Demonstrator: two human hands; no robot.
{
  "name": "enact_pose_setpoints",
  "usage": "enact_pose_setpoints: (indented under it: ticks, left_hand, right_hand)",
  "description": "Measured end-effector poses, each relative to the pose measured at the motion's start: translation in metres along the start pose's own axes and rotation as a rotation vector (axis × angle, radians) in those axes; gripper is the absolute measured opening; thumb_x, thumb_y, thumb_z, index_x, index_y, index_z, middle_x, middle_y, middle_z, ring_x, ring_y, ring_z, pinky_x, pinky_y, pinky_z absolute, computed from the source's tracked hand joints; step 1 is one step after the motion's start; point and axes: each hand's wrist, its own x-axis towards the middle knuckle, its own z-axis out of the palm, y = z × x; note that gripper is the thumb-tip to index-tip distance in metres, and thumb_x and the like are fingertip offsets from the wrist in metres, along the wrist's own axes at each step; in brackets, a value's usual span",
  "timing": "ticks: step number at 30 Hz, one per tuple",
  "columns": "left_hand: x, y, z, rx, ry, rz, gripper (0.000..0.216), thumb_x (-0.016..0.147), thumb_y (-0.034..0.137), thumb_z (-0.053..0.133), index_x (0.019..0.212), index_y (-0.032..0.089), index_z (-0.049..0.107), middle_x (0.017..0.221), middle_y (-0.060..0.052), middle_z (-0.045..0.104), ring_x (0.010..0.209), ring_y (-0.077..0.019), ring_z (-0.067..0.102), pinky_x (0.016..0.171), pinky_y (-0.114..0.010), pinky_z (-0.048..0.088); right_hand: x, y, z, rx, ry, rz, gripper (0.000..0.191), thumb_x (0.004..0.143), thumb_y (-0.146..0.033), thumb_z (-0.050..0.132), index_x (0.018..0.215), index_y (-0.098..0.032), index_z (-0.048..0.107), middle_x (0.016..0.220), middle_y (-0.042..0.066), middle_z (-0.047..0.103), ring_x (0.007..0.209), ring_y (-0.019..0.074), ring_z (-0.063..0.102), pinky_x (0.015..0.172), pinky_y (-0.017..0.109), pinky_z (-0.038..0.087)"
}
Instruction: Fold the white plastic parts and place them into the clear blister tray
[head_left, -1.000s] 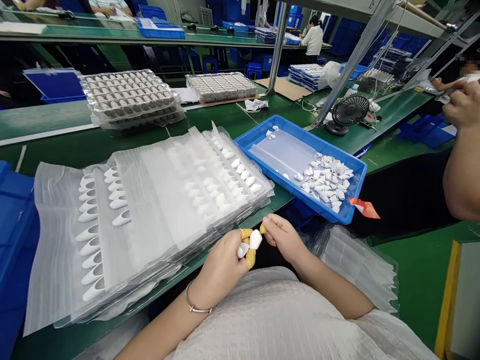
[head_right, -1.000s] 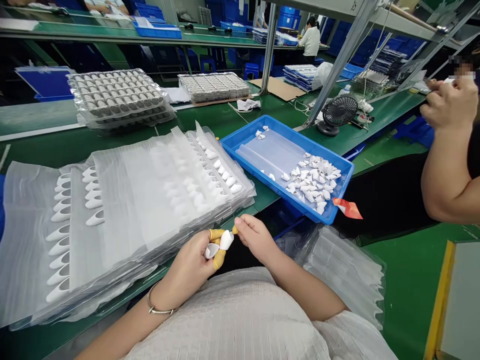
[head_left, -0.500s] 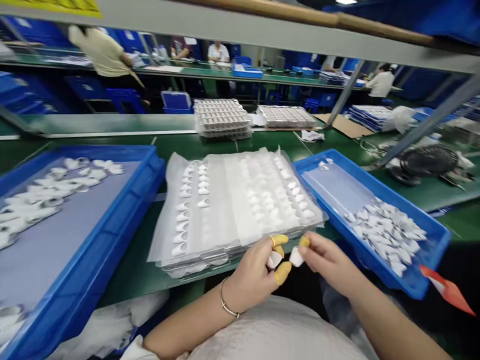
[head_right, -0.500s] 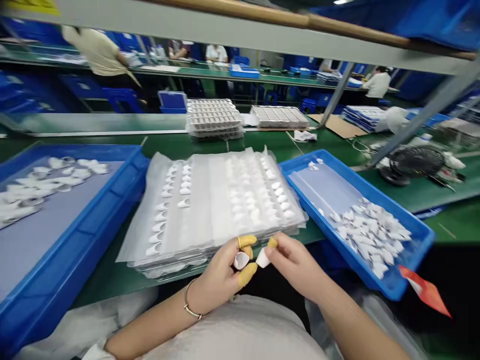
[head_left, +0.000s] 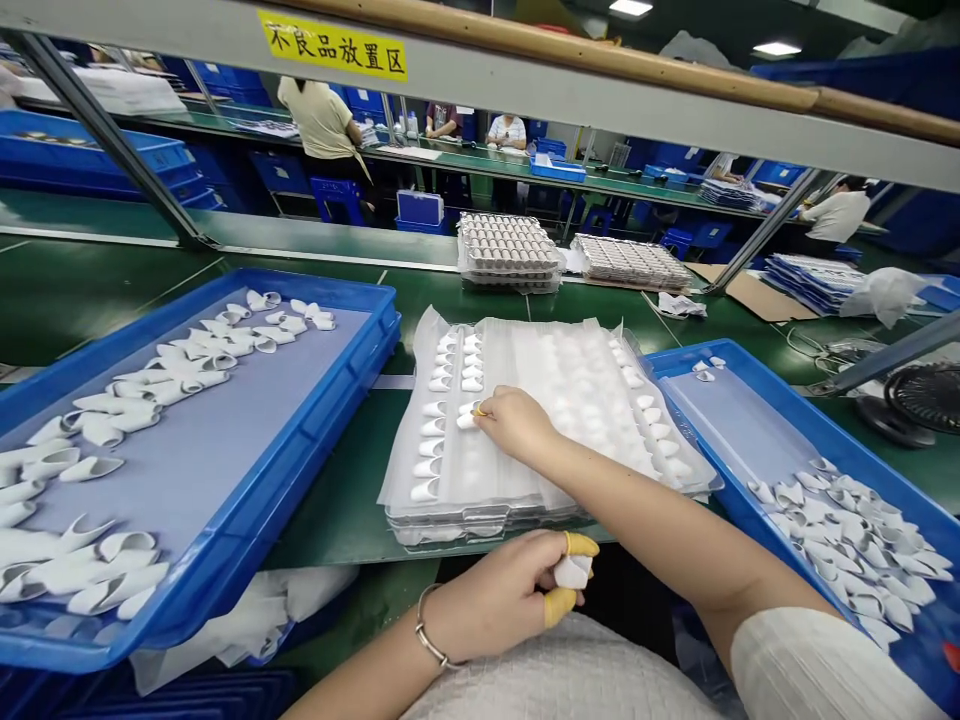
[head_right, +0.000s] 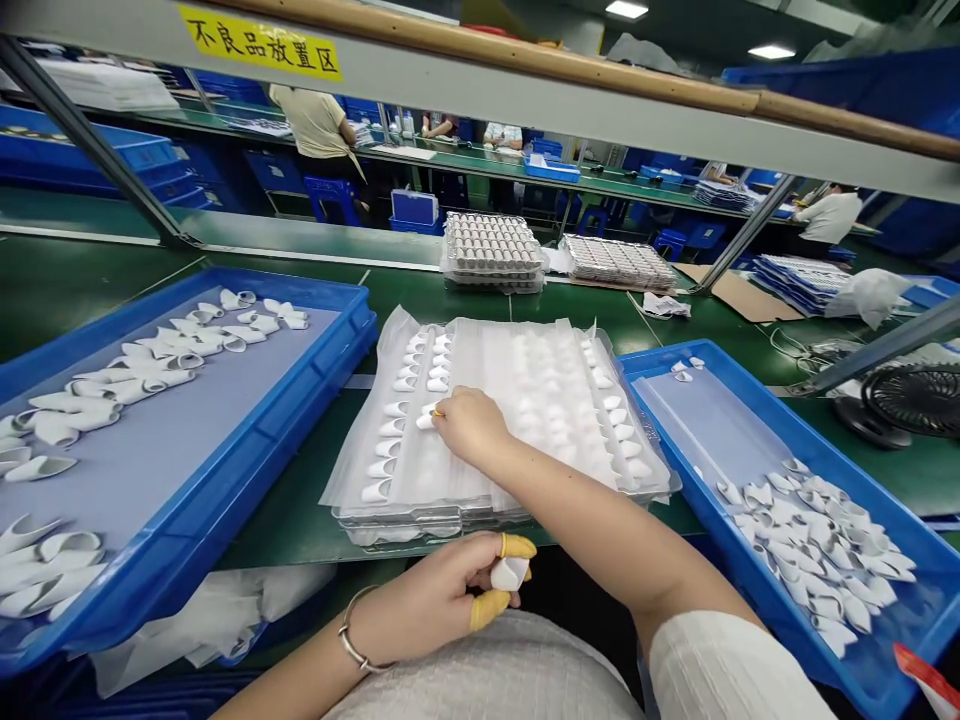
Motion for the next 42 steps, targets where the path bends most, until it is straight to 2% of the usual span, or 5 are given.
enact_pose_setpoints:
  ticks: [7, 13, 20, 29, 42]
  left_hand:
    - [0.013, -0.008, 0.006, -0.412, 0.052, -0.098, 0.051, 0.079, 0.032, 0.068, 0.127, 0.018, 0.054, 0.082, -0.001, 0.058, 0.068, -0.0118, 0.054, 0.063, -0.026, 0.049]
    - [0.036, -0.017, 0.021, -0.453, 0.113, -0.113, 0.059, 0.077, 0.038, 0.070, 0.128, 0.016, 0.052, 0.081, 0.000, 0.056, 0.064, -0.0107, 0.051, 0.060, -0.026, 0.049]
    - [0.064, -0.029, 0.051, -0.081, 0.023, -0.102, 0.049, 0.086, 0.032, 0.060, 0.132, 0.020, 0.049, 0.085, -0.001, 0.060, 0.068, -0.0129, 0.054, 0.063, -0.027, 0.048]
    - [0.077, -0.016, 0.069, 0.529, 0.026, 0.036, 0.016, 0.085, 0.026, 0.055, 0.099, 0.017, 0.055, 0.086, -0.006, 0.067, 0.075, -0.0211, 0.062, 0.065, -0.033, 0.048]
    - [0.081, -0.016, 0.071, 0.341, -0.004, -0.037, 0.025, 0.086, 0.028, 0.056, 0.109, 0.019, 0.055, 0.085, -0.003, 0.064, 0.073, -0.0169, 0.058, 0.067, -0.031, 0.047]
  right_hand:
    - [-0.026, -0.003, -0.023, 0.047, 0.050, -0.001, 0.018, 0.084, -0.021, 0.063, 0.067, -0.016, 0.057, 0.072, 0.000, 0.040, 0.072, 0.0143, 0.043, 0.068, 0.027, 0.033]
    - [-0.150, 0.024, -0.083, 0.527, 0.200, 0.229, 0.022, 0.090, -0.035, 0.055, 0.076, -0.018, 0.057, 0.071, -0.001, 0.050, 0.068, 0.0130, 0.047, 0.063, 0.026, 0.038]
    - [-0.251, 0.049, -0.059, 0.759, 0.205, 0.419, 0.025, 0.087, -0.042, 0.060, 0.081, -0.017, 0.060, 0.073, 0.000, 0.054, 0.066, 0.0127, 0.049, 0.061, 0.026, 0.040]
    - [-0.267, 0.065, -0.039, 0.784, 0.308, 0.576, 0.044, 0.068, -0.046, 0.079, 0.068, -0.019, 0.043, 0.063, -0.006, 0.041, 0.057, 0.0086, 0.035, 0.050, 0.022, 0.026]
    - [-0.270, 0.080, -0.053, 0.963, 0.278, 0.497, 0.036, 0.086, -0.051, 0.060, 0.073, -0.018, 0.054, 0.061, -0.004, 0.049, 0.055, 0.0095, 0.045, 0.053, 0.023, 0.036]
